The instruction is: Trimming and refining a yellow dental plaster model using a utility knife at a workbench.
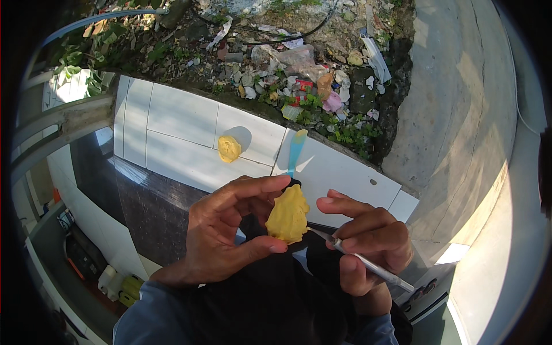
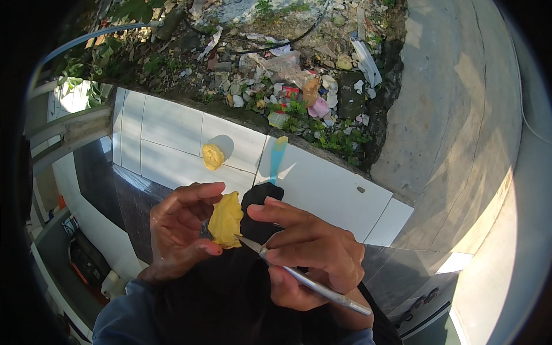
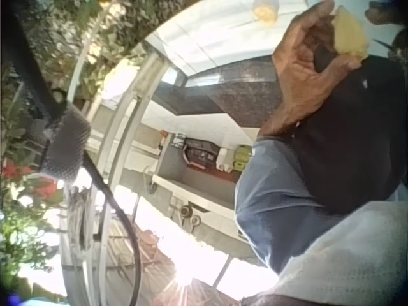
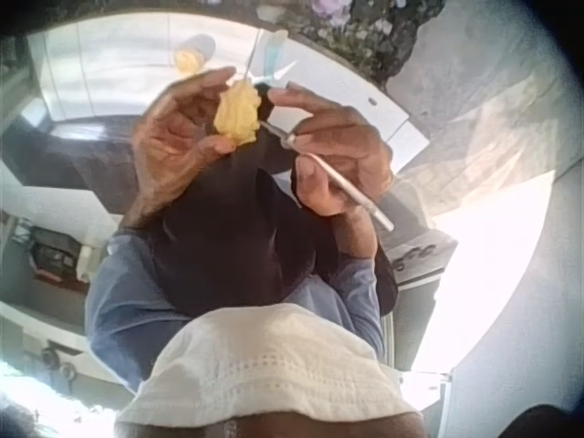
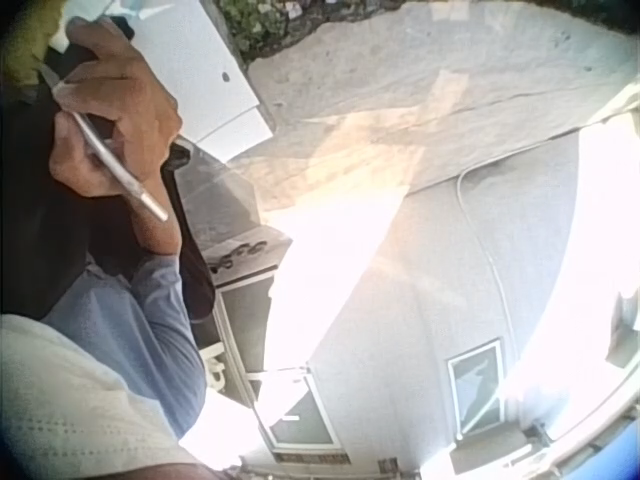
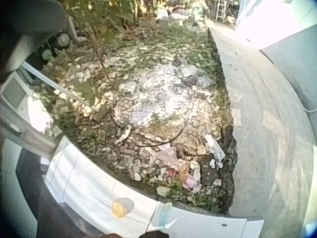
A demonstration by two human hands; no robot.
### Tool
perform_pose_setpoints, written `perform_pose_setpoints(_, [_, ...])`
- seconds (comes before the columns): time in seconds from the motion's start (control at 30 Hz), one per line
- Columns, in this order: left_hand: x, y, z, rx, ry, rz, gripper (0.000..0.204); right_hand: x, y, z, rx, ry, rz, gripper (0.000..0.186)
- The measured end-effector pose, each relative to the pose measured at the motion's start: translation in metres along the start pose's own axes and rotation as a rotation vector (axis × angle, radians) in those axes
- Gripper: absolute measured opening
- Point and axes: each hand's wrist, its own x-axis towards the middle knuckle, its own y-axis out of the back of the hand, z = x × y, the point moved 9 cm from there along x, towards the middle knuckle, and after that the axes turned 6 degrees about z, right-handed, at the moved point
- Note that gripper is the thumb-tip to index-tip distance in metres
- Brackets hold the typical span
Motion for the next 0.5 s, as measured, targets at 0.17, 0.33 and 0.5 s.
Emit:
perform_pose_setpoints(0.17, [0.001,0.001,-0.005,-0.003,0.094,0.023,0.074,0.001,-0.003,-0.012,-0.170,0.090,0.080,0.019])
perform_pose_setpoints(0.33, [-0.002,0.002,-0.005,-0.030,0.051,0.027,0.070,-0.002,-0.009,-0.021,-0.337,0.127,0.054,0.025])
perform_pose_setpoints(0.5, [-0.002,0.005,-0.002,0.013,0.003,0.020,0.068,-0.003,-0.013,-0.020,-0.359,0.151,0.047,0.025])
